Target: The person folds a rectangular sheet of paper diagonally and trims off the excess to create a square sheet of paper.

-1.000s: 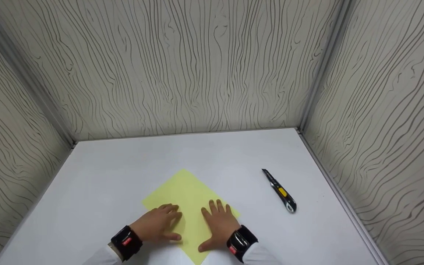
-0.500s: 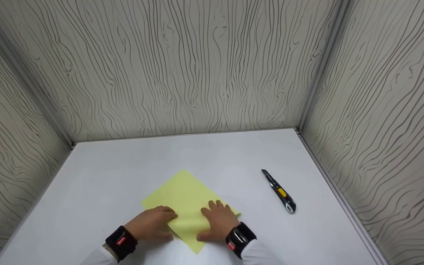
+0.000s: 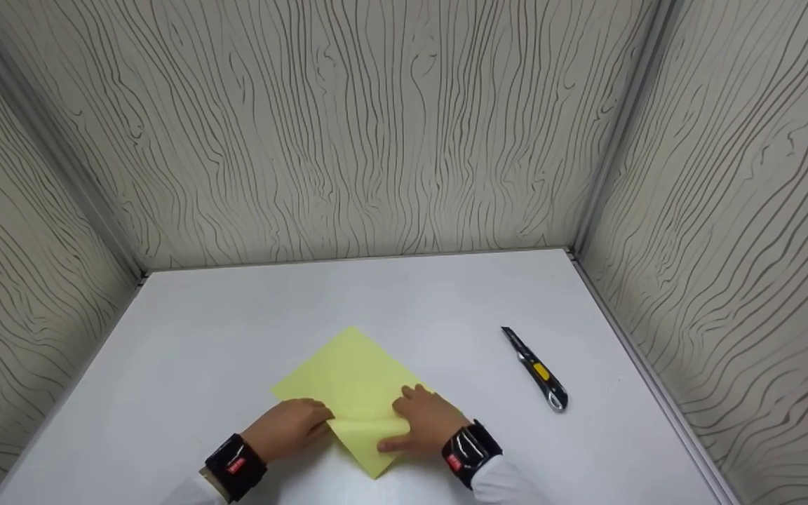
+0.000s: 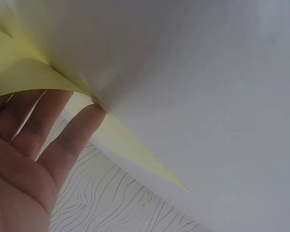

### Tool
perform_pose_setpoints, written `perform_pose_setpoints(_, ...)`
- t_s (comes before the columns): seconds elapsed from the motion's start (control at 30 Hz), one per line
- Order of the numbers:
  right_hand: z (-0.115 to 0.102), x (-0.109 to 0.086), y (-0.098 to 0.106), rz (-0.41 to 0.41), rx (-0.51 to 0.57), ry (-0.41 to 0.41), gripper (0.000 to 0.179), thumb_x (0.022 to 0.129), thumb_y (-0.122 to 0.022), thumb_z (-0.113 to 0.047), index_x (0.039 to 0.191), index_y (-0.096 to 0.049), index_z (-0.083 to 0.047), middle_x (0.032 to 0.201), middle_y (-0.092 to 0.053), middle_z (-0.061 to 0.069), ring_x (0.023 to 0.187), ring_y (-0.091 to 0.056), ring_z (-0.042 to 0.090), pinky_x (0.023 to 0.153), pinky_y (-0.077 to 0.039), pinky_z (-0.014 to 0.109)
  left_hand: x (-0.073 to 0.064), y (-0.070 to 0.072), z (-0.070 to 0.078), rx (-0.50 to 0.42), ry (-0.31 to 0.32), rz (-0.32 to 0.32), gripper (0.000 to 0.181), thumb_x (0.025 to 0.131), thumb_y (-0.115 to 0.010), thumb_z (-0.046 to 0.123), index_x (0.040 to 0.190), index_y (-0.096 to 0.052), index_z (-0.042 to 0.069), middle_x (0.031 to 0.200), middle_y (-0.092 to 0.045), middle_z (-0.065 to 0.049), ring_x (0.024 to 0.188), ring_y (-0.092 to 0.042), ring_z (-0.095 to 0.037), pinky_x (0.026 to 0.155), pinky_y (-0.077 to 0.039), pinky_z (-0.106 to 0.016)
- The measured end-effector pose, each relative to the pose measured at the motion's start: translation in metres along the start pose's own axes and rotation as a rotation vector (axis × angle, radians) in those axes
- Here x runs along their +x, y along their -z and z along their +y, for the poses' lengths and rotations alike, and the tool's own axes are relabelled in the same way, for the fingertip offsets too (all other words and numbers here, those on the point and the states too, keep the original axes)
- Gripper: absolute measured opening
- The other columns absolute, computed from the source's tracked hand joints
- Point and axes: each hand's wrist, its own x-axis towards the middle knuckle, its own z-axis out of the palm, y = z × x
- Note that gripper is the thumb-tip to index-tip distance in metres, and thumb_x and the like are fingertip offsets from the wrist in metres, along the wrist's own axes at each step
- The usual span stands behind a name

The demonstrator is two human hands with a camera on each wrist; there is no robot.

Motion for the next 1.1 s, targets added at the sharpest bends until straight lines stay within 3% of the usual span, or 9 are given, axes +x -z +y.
perform_pose_setpoints(0.2, 0.008, -0.015, 0.005, -0.018, 0.107, 0.013, 0.097, 0.087, -0.082, -0.066, 0.155, -0.055, -0.002, 0.164, -0.05, 0.026, 0.151, -0.047, 0.051, 0.123, -0.038, 0.067, 0.002, 0.006, 0.003, -0.026, 0.026, -0.032, 0.03, 0.106, -0.069, 0.02, 0.077, -0.063, 0.014, 0.07, -0.058, 0.009, 0.064, -0.05, -0.004, 0.063, -0.05, -0.024)
perform_pose_setpoints(0.33, 0.01, -0.027, 0.011, 0.034, 0.217, -0.029, 0.093, 0.089, -0.083, -0.059, 0.155, -0.054, -0.001, 0.159, -0.056, 0.025, 0.144, -0.056, 0.049, 0.118, -0.042, 0.069, 0.004, 0.005, 0.003, -0.05, 0.055, -0.033, 0.039, 0.109, -0.066, 0.025, 0.072, -0.057, 0.015, 0.067, -0.052, 0.01, 0.061, -0.044, -0.002, 0.061, -0.048, -0.023)
perform_pose_setpoints(0.43, 0.014, -0.03, 0.01, 0.118, 0.292, -0.052, 0.072, 0.095, -0.082, -0.047, 0.144, -0.064, 0.001, 0.146, -0.067, 0.023, 0.13, -0.066, 0.046, 0.11, -0.052, 0.065, 0.004, 0.004, 0.002, -0.057, 0.067, -0.027, 0.04, 0.109, -0.065, 0.025, 0.071, -0.056, 0.015, 0.066, -0.051, 0.009, 0.06, -0.044, -0.002, 0.061, -0.049, -0.024)
perform_pose_setpoints(0.53, 0.019, -0.029, 0.007, 0.222, 0.364, -0.068, 0.043, 0.099, -0.08, -0.036, 0.128, -0.074, -0.005, 0.128, -0.078, 0.013, 0.113, -0.075, 0.031, 0.098, -0.062, 0.048, 0.004, 0.003, 0.001, -0.066, 0.086, -0.017, 0.04, 0.109, -0.066, 0.025, 0.071, -0.056, 0.016, 0.066, -0.05, 0.01, 0.06, -0.043, -0.003, 0.06, -0.048, -0.025)
perform_pose_setpoints(0.67, 0.025, -0.027, 0.004, 0.336, 0.484, -0.083, 0.018, 0.103, -0.075, -0.025, 0.11, -0.08, -0.009, 0.103, -0.081, 0.006, 0.09, -0.07, 0.007, 0.079, -0.059, 0.025, 0.005, -0.001, 0.003, -0.088, 0.135, 0.011, 0.041, 0.109, -0.064, 0.025, 0.07, -0.053, 0.016, 0.065, -0.041, 0.012, 0.059, -0.038, -0.003, 0.056, -0.041, -0.023)
perform_pose_setpoints(0.77, 0.027, -0.025, 0.003, 0.39, 0.557, -0.1, 0.014, 0.104, -0.073, -0.018, 0.102, -0.08, -0.006, 0.092, -0.077, 0.005, 0.078, -0.062, 0.0, 0.07, -0.053, 0.02, 0.006, -0.006, 0.006, -0.097, 0.178, 0.05, 0.039, 0.11, -0.062, 0.024, 0.073, -0.053, 0.016, 0.065, -0.038, 0.012, 0.058, -0.035, -0.004, 0.053, -0.037, -0.023)
perform_pose_setpoints(0.87, 0.028, -0.022, 0.003, 0.406, 0.588, -0.148, 0.014, 0.106, -0.071, -0.016, 0.098, -0.077, -0.006, 0.089, -0.072, 0.003, 0.077, -0.057, 0.0, 0.069, -0.05, 0.019, 0.009, -0.009, 0.008, -0.085, 0.228, 0.081, 0.033, 0.111, -0.06, 0.022, 0.079, -0.055, 0.014, 0.064, -0.04, 0.01, 0.057, -0.037, -0.006, 0.051, -0.038, -0.027)
perform_pose_setpoints(1.1, 0.028, -0.009, 0.001, 0.425, 0.552, -0.241, 0.014, 0.106, -0.069, -0.012, 0.093, -0.071, -0.008, 0.082, -0.059, -0.003, 0.076, -0.051, 0.007, 0.07, -0.043, 0.021, 0.014, -0.011, 0.013, -0.126, 0.331, 0.102, 0.014, 0.11, -0.059, 0.015, 0.097, -0.057, 0.009, 0.069, -0.055, 0.002, 0.059, -0.053, -0.014, 0.053, -0.047, -0.037)
